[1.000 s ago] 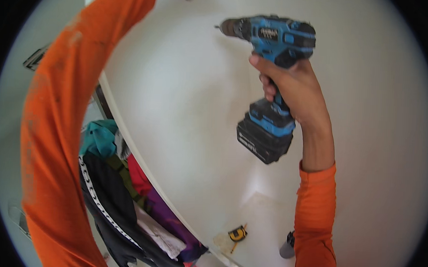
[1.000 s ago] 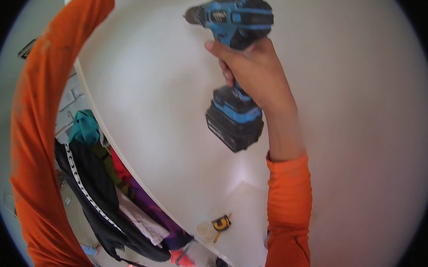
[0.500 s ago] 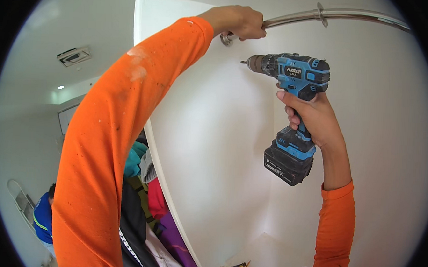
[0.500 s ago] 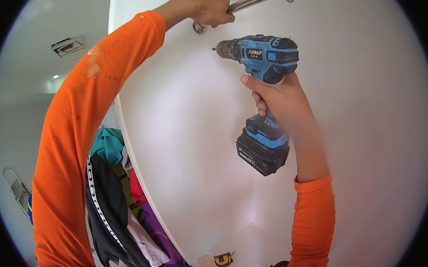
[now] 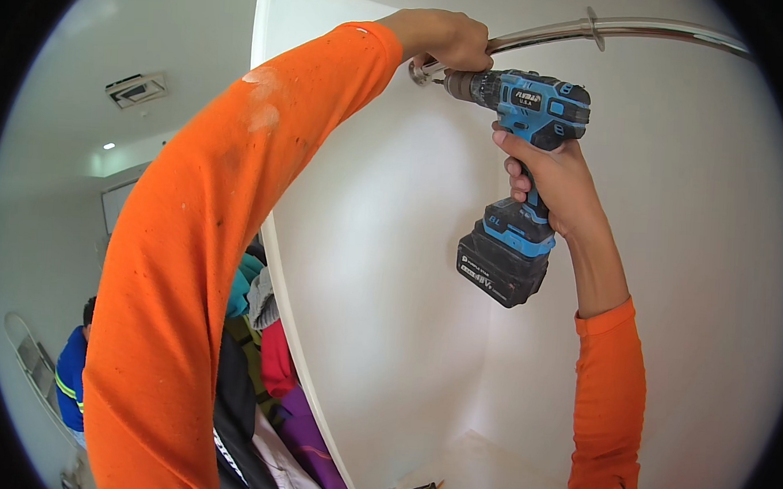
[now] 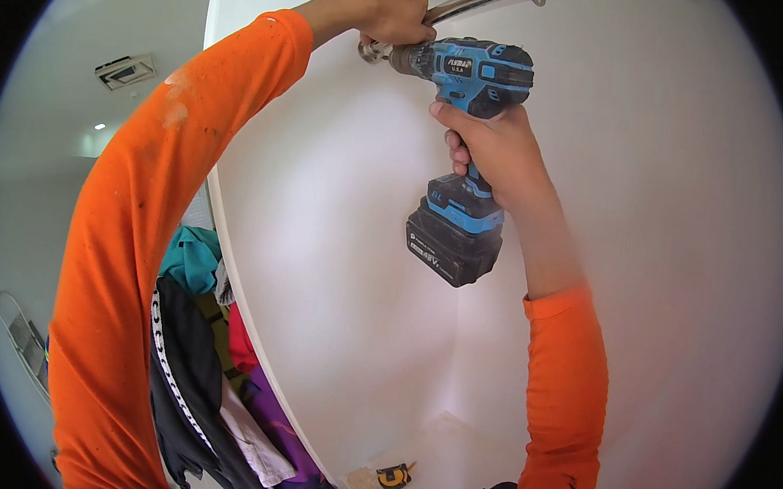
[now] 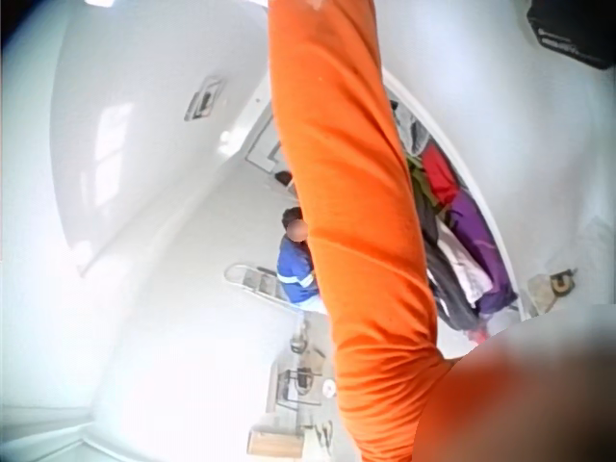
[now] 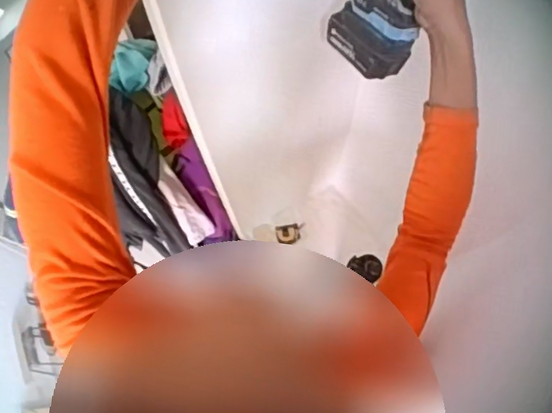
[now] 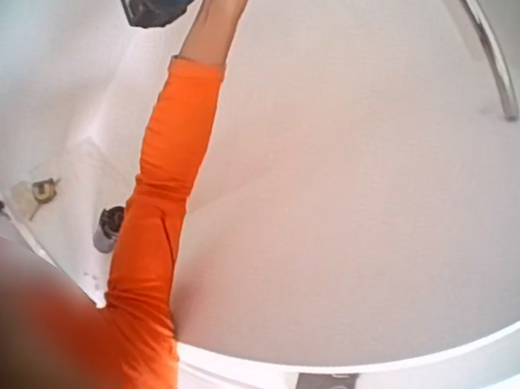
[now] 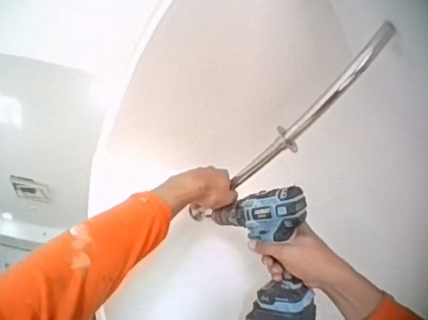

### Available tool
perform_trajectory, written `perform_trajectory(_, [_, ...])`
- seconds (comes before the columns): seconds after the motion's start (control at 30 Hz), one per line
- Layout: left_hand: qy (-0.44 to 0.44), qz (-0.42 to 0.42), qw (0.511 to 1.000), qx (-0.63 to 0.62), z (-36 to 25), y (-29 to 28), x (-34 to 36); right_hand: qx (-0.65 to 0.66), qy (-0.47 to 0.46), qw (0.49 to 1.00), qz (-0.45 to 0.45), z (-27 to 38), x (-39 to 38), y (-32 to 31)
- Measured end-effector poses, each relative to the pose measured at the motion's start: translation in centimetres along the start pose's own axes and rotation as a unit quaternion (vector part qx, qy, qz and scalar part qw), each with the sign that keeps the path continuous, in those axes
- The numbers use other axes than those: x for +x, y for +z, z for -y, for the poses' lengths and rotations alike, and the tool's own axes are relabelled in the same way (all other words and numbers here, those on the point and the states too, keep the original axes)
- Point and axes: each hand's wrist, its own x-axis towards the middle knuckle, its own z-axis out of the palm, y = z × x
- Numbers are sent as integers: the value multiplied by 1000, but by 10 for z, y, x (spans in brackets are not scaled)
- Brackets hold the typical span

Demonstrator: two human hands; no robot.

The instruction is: The person installs a metal clothes rail on a white wall. They position the rail, use a cordless drill to drive screws into the wall at both ends, and tighten the mounting caps to secure the rail in place.

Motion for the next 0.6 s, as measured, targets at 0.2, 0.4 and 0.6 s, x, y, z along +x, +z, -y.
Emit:
perform_trajectory(0.2, [-4,18,1000,-13,12,1,12,13,23,1000,15,-5,17,2])
perform_trajectory(0.4, [-6,0,999,-43,2,3,7,24,19,999,-18,-7,14,-3])
perform_trajectory(0.6, [-16,7,999,-28,-9,9,5,16,17,1000,7,-12,5,-8])
